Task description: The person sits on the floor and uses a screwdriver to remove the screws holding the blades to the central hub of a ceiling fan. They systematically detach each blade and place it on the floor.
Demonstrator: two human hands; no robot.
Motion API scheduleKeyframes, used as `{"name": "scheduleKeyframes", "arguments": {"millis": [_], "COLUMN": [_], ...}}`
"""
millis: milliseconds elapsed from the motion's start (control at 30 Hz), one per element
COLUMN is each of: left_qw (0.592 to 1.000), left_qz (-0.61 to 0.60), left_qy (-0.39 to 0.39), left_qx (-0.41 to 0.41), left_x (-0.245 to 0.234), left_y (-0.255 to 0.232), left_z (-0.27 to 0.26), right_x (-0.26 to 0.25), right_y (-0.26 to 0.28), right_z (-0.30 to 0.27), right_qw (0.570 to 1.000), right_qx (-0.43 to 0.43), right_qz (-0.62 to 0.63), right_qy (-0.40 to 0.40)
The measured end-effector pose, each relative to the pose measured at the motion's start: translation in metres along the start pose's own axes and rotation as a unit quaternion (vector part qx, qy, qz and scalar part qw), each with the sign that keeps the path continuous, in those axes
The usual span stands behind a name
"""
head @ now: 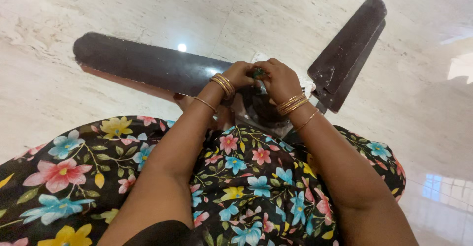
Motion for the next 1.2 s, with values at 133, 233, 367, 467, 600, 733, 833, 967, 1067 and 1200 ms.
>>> {"name": "scheduleKeyframes", "arguments": {"millis": [133,233,367,467,600,733,833,967,1067,1200], "left_qw": [0.999,0.996,0.999,0.999,0.998,0.996,1.000,0.999,0.999,0.997], "left_qz": [0.041,0.061,0.011,0.004,0.064,0.055,-0.003,-0.036,-0.049,-0.027], "left_qy": [-0.009,-0.027,-0.001,-0.011,-0.021,-0.015,0.001,0.010,0.013,0.005], "left_qx": [0.021,0.054,0.049,0.052,0.009,0.063,0.007,0.008,0.011,0.078], "left_x": [0.000,0.002,0.008,0.003,-0.001,0.002,0.006,0.003,0.001,-0.004], "left_y": [-0.002,-0.007,-0.009,-0.008,0.000,-0.002,0.005,-0.002,-0.003,-0.015], "left_z": [0.002,0.003,0.004,0.000,0.002,0.004,0.005,0.003,-0.002,0.002], "right_x": [-0.016,-0.025,-0.017,-0.009,-0.012,-0.015,-0.020,-0.012,-0.009,-0.021], "right_y": [0.009,0.013,0.011,0.016,0.019,0.014,0.007,0.002,0.007,0.016], "right_z": [-0.001,-0.004,-0.002,-0.001,0.001,-0.003,-0.007,-0.002,-0.001,0.000], "right_qw": [0.998,0.999,0.999,0.998,0.991,0.987,0.992,0.997,0.997,0.986], "right_qx": [-0.039,-0.028,0.027,-0.011,-0.114,-0.085,-0.029,0.027,-0.038,-0.150], "right_qz": [0.042,0.044,0.029,0.033,0.065,0.133,0.099,0.048,0.067,0.061], "right_qy": [0.012,-0.007,-0.026,-0.045,-0.040,-0.034,-0.069,-0.049,-0.031,-0.037]}}
Point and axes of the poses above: each hand's wrist, its own z-axis towards the middle knuckle, its own x-axis out of the palm, y = z × x, the point moved 7 cm from there along z, towards the middle knuckle, and after that the axes turned 5 degrees about -z, right-handed, at the moved point
